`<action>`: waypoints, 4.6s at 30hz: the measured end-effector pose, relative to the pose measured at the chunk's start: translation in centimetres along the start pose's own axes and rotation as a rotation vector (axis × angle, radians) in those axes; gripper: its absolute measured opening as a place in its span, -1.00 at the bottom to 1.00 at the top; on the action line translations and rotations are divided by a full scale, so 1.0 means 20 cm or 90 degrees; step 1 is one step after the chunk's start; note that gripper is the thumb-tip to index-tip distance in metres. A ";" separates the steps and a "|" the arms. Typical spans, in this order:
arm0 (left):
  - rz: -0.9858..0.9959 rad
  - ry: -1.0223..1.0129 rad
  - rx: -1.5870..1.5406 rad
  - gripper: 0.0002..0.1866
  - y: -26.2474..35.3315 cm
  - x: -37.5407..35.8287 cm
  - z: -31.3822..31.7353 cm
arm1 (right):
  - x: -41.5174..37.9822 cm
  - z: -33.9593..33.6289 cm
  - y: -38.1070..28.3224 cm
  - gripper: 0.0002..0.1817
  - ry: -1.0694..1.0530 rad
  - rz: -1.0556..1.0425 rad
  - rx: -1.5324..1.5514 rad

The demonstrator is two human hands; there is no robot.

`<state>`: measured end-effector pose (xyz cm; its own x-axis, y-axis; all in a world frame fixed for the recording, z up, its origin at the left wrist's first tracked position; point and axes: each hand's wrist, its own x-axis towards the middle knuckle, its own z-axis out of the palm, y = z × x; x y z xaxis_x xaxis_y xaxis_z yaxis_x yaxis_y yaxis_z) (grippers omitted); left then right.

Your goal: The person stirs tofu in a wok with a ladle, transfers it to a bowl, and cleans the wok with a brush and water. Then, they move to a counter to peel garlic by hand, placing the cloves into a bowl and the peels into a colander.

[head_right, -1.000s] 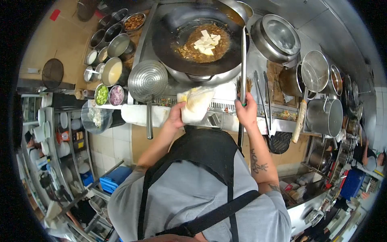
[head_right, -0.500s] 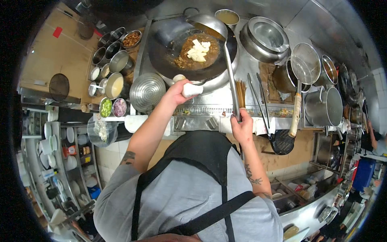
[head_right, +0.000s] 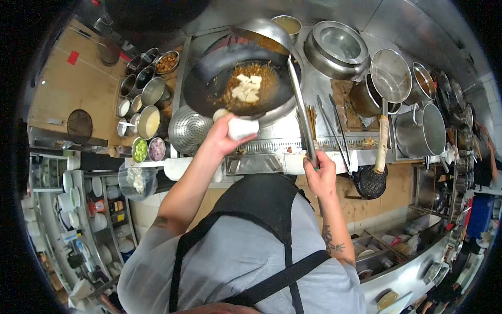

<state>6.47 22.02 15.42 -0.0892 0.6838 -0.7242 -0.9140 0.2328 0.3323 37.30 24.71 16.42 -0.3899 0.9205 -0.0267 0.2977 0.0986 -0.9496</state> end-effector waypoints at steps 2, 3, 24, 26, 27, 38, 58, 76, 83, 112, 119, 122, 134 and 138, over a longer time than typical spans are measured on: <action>0.017 0.011 0.035 -0.65 -0.01 0.09 -0.04 | -0.01 0.03 0.02 -0.87 0.005 -0.001 0.011; 0.016 0.024 0.045 -0.64 -0.07 0.11 -0.09 | -0.01 0.05 0.05 -0.87 0.015 -0.009 0.029; 0.088 -0.036 -0.052 -0.77 -0.22 0.00 -0.15 | 0.06 -0.32 -0.38 -0.31 -0.319 0.037 -0.441; 0.093 -0.037 -0.050 -0.76 -0.19 0.12 -0.18 | 0.21 -0.18 -0.26 -0.32 -0.293 -0.031 -0.413; 0.097 -0.017 -0.044 -0.75 -0.18 0.15 -0.19 | 0.28 -0.09 -0.20 -0.34 -0.275 -0.047 -0.460; 0.128 -0.078 -0.045 -0.79 -0.24 -0.13 -0.28 | 0.20 0.05 -0.14 -0.31 -0.179 -0.035 -0.412; 0.093 -0.002 -0.018 -0.87 -0.18 -0.28 -0.22 | 0.15 -0.08 -0.67 -0.30 -0.276 0.095 -0.482; 0.064 -0.027 -0.022 -0.75 -0.07 0.02 -0.24 | -0.05 -0.01 0.00 -0.63 0.100 0.143 0.059; 0.043 -0.133 0.082 -0.75 0.15 0.46 -0.36 | 0.34 -0.68 -0.16 -0.73 0.254 0.101 0.161; 0.054 -0.063 0.062 -0.61 0.13 0.34 -0.30 | 0.98 -1.51 -0.10 -0.69 0.275 0.061 0.117; 0.002 -0.140 0.105 -0.62 0.19 0.32 -0.31 | 0.54 -0.44 -0.59 -0.63 -0.005 0.131 0.192; 0.006 -0.154 0.090 -0.65 0.18 0.32 -0.30 | 0.52 -0.11 -0.66 -0.63 -0.098 0.141 0.203; -0.047 -0.164 0.046 -0.65 0.18 0.34 -0.25 | 0.31 0.31 -0.73 -0.77 -0.054 0.126 0.190; -0.025 -0.134 0.069 -0.73 0.16 0.48 -0.28 | 0.21 0.35 -0.77 -0.75 -0.076 0.157 0.275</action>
<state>0.44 25.44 6.19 0.0405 0.7995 -0.5993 -0.8660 0.3273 0.3780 24.97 24.38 28.66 -0.4574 0.8447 -0.2780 0.0160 -0.3047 -0.9523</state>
